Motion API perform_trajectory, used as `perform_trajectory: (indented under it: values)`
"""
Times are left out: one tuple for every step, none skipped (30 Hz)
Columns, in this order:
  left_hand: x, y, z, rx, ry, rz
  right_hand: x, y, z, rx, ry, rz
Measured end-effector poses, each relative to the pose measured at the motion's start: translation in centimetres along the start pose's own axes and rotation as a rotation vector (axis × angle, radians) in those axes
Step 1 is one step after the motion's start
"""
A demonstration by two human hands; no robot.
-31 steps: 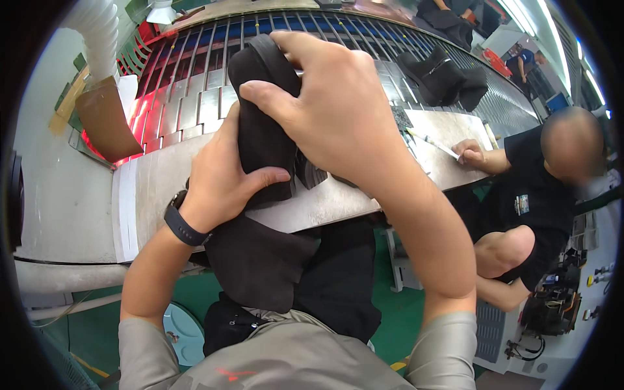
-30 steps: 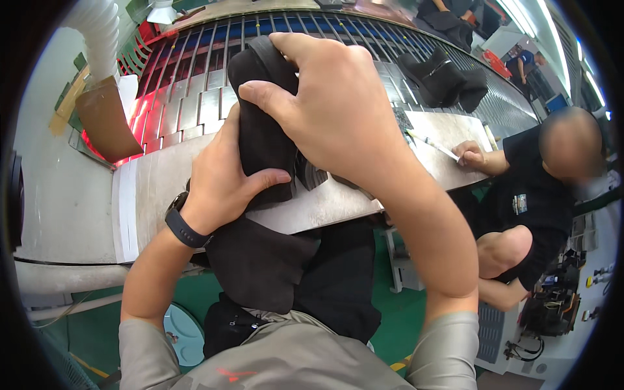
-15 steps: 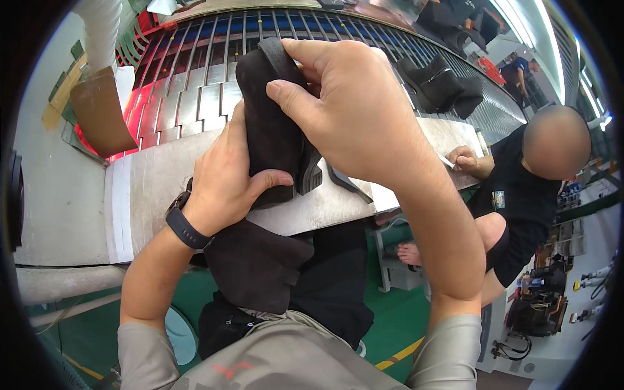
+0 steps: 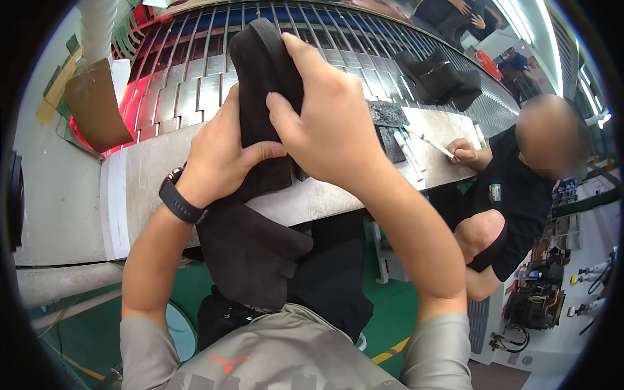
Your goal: The person picks up a boot and a sole from a conveyor belt, aligns them, and presses the edges of the boot against the sole by hand. They rotate the boot to check the seal around the entire perimeter before placing the assembled boot back onto the moving conveyor belt.
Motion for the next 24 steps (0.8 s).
perform_trajectory:
  values:
    - [0.6,0.0,0.0,0.011,-0.002,-0.021,-0.9,-0.6,0.5,0.003,0.124,0.049]
    - [1.3,0.0,0.1,0.014,0.0,-0.026,-1.8,-1.3,1.0,0.006,0.249,0.1]
    - [1.7,0.0,0.1,-0.005,0.011,0.004,-3.2,-2.3,2.1,0.071,0.377,0.239]
    - [2.1,0.0,0.0,-0.023,0.022,0.034,-3.8,-2.9,2.8,0.075,0.383,0.245]
    - [2.6,0.0,0.0,-0.025,-0.006,0.027,-4.7,-3.5,3.7,0.098,0.49,0.294]
    - [2.9,0.1,0.1,-0.014,-0.008,0.023,-5.6,-4.2,4.5,0.116,0.594,0.349]
    - [3.1,0.2,-0.1,-0.018,-0.016,0.022,-5.8,-4.6,4.7,0.059,0.589,0.323]
    - [3.3,0.2,-0.2,-0.022,-0.025,0.021,-6.3,-4.9,5.0,0.058,0.593,0.335]
    - [3.2,0.3,-0.3,-0.037,-0.042,0.044,-6.5,-5.0,5.0,0.049,0.561,0.331]
    - [3.1,0.3,-0.4,-0.026,-0.044,0.04,-6.7,-5.0,5.1,0.041,0.528,0.326]
    - [3.0,0.4,-0.5,-0.015,-0.035,0.02,-6.8,-4.9,5.1,0.003,0.56,0.315]
    - [3.1,0.3,-0.6,-0.005,-0.021,-0.002,-6.8,-4.8,5.0,0.005,0.565,0.323]
    - [3.5,0.2,-0.5,-0.004,-0.028,-0.004,-6.5,-4.7,4.9,0.015,0.521,0.289]
    - [4.0,0.2,-0.4,0.002,-0.027,-0.009,-6.2,-4.6,4.9,0.025,0.475,0.254]
    - [4.1,0.3,-0.4,-0.011,-0.031,0.035,-6.1,-4.4,4.9,0.026,0.454,0.242]
    - [3.9,0.3,-0.5,-0.023,-0.034,0.079,-6.3,-4.3,5.0,0.028,0.46,0.244]
    - [4.0,0.2,-0.6,-0.021,-0.03,0.074,-6.2,-4.3,5.0,0.024,0.421,0.224]
    - [4.0,0.2,-0.3,0.018,-0.077,0.043,-6.1,-4.3,5.0,0.018,0.378,0.205]
    - [4.1,0.2,-0.1,0.056,-0.124,0.012,-6.3,-4.3,5.1,0.019,0.38,0.207]
    - [3.9,0.3,-0.1,0.058,-0.124,0.01,-6.2,-4.3,5.0,-0.002,0.346,0.187]
    - [3.7,0.3,-0.2,0.057,-0.13,0.009,-6.0,-4.4,4.9,-0.021,0.315,0.165]
    - [3.6,0.3,-0.2,0.055,-0.136,0.009,-6.1,-4.4,5.0,-0.019,0.319,0.167]
    - [3.9,0.2,0.0,0.056,-0.134,0.005,-6.0,-4.4,5.1,-0.025,0.294,0.159]
    - [3.9,0.3,-0.2,0.017,-0.1,0.052,-5.8,-4.4,5.1,-0.031,0.27,0.15]
Point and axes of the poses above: each hand's wrist, its own y-axis towards the middle knuckle, its own z-axis out of the palm, x = y × z, the point moved 8 cm from there along y, towards the middle knuckle, and after that the axes turned 15 degrees about z, right-handed, at the moved point
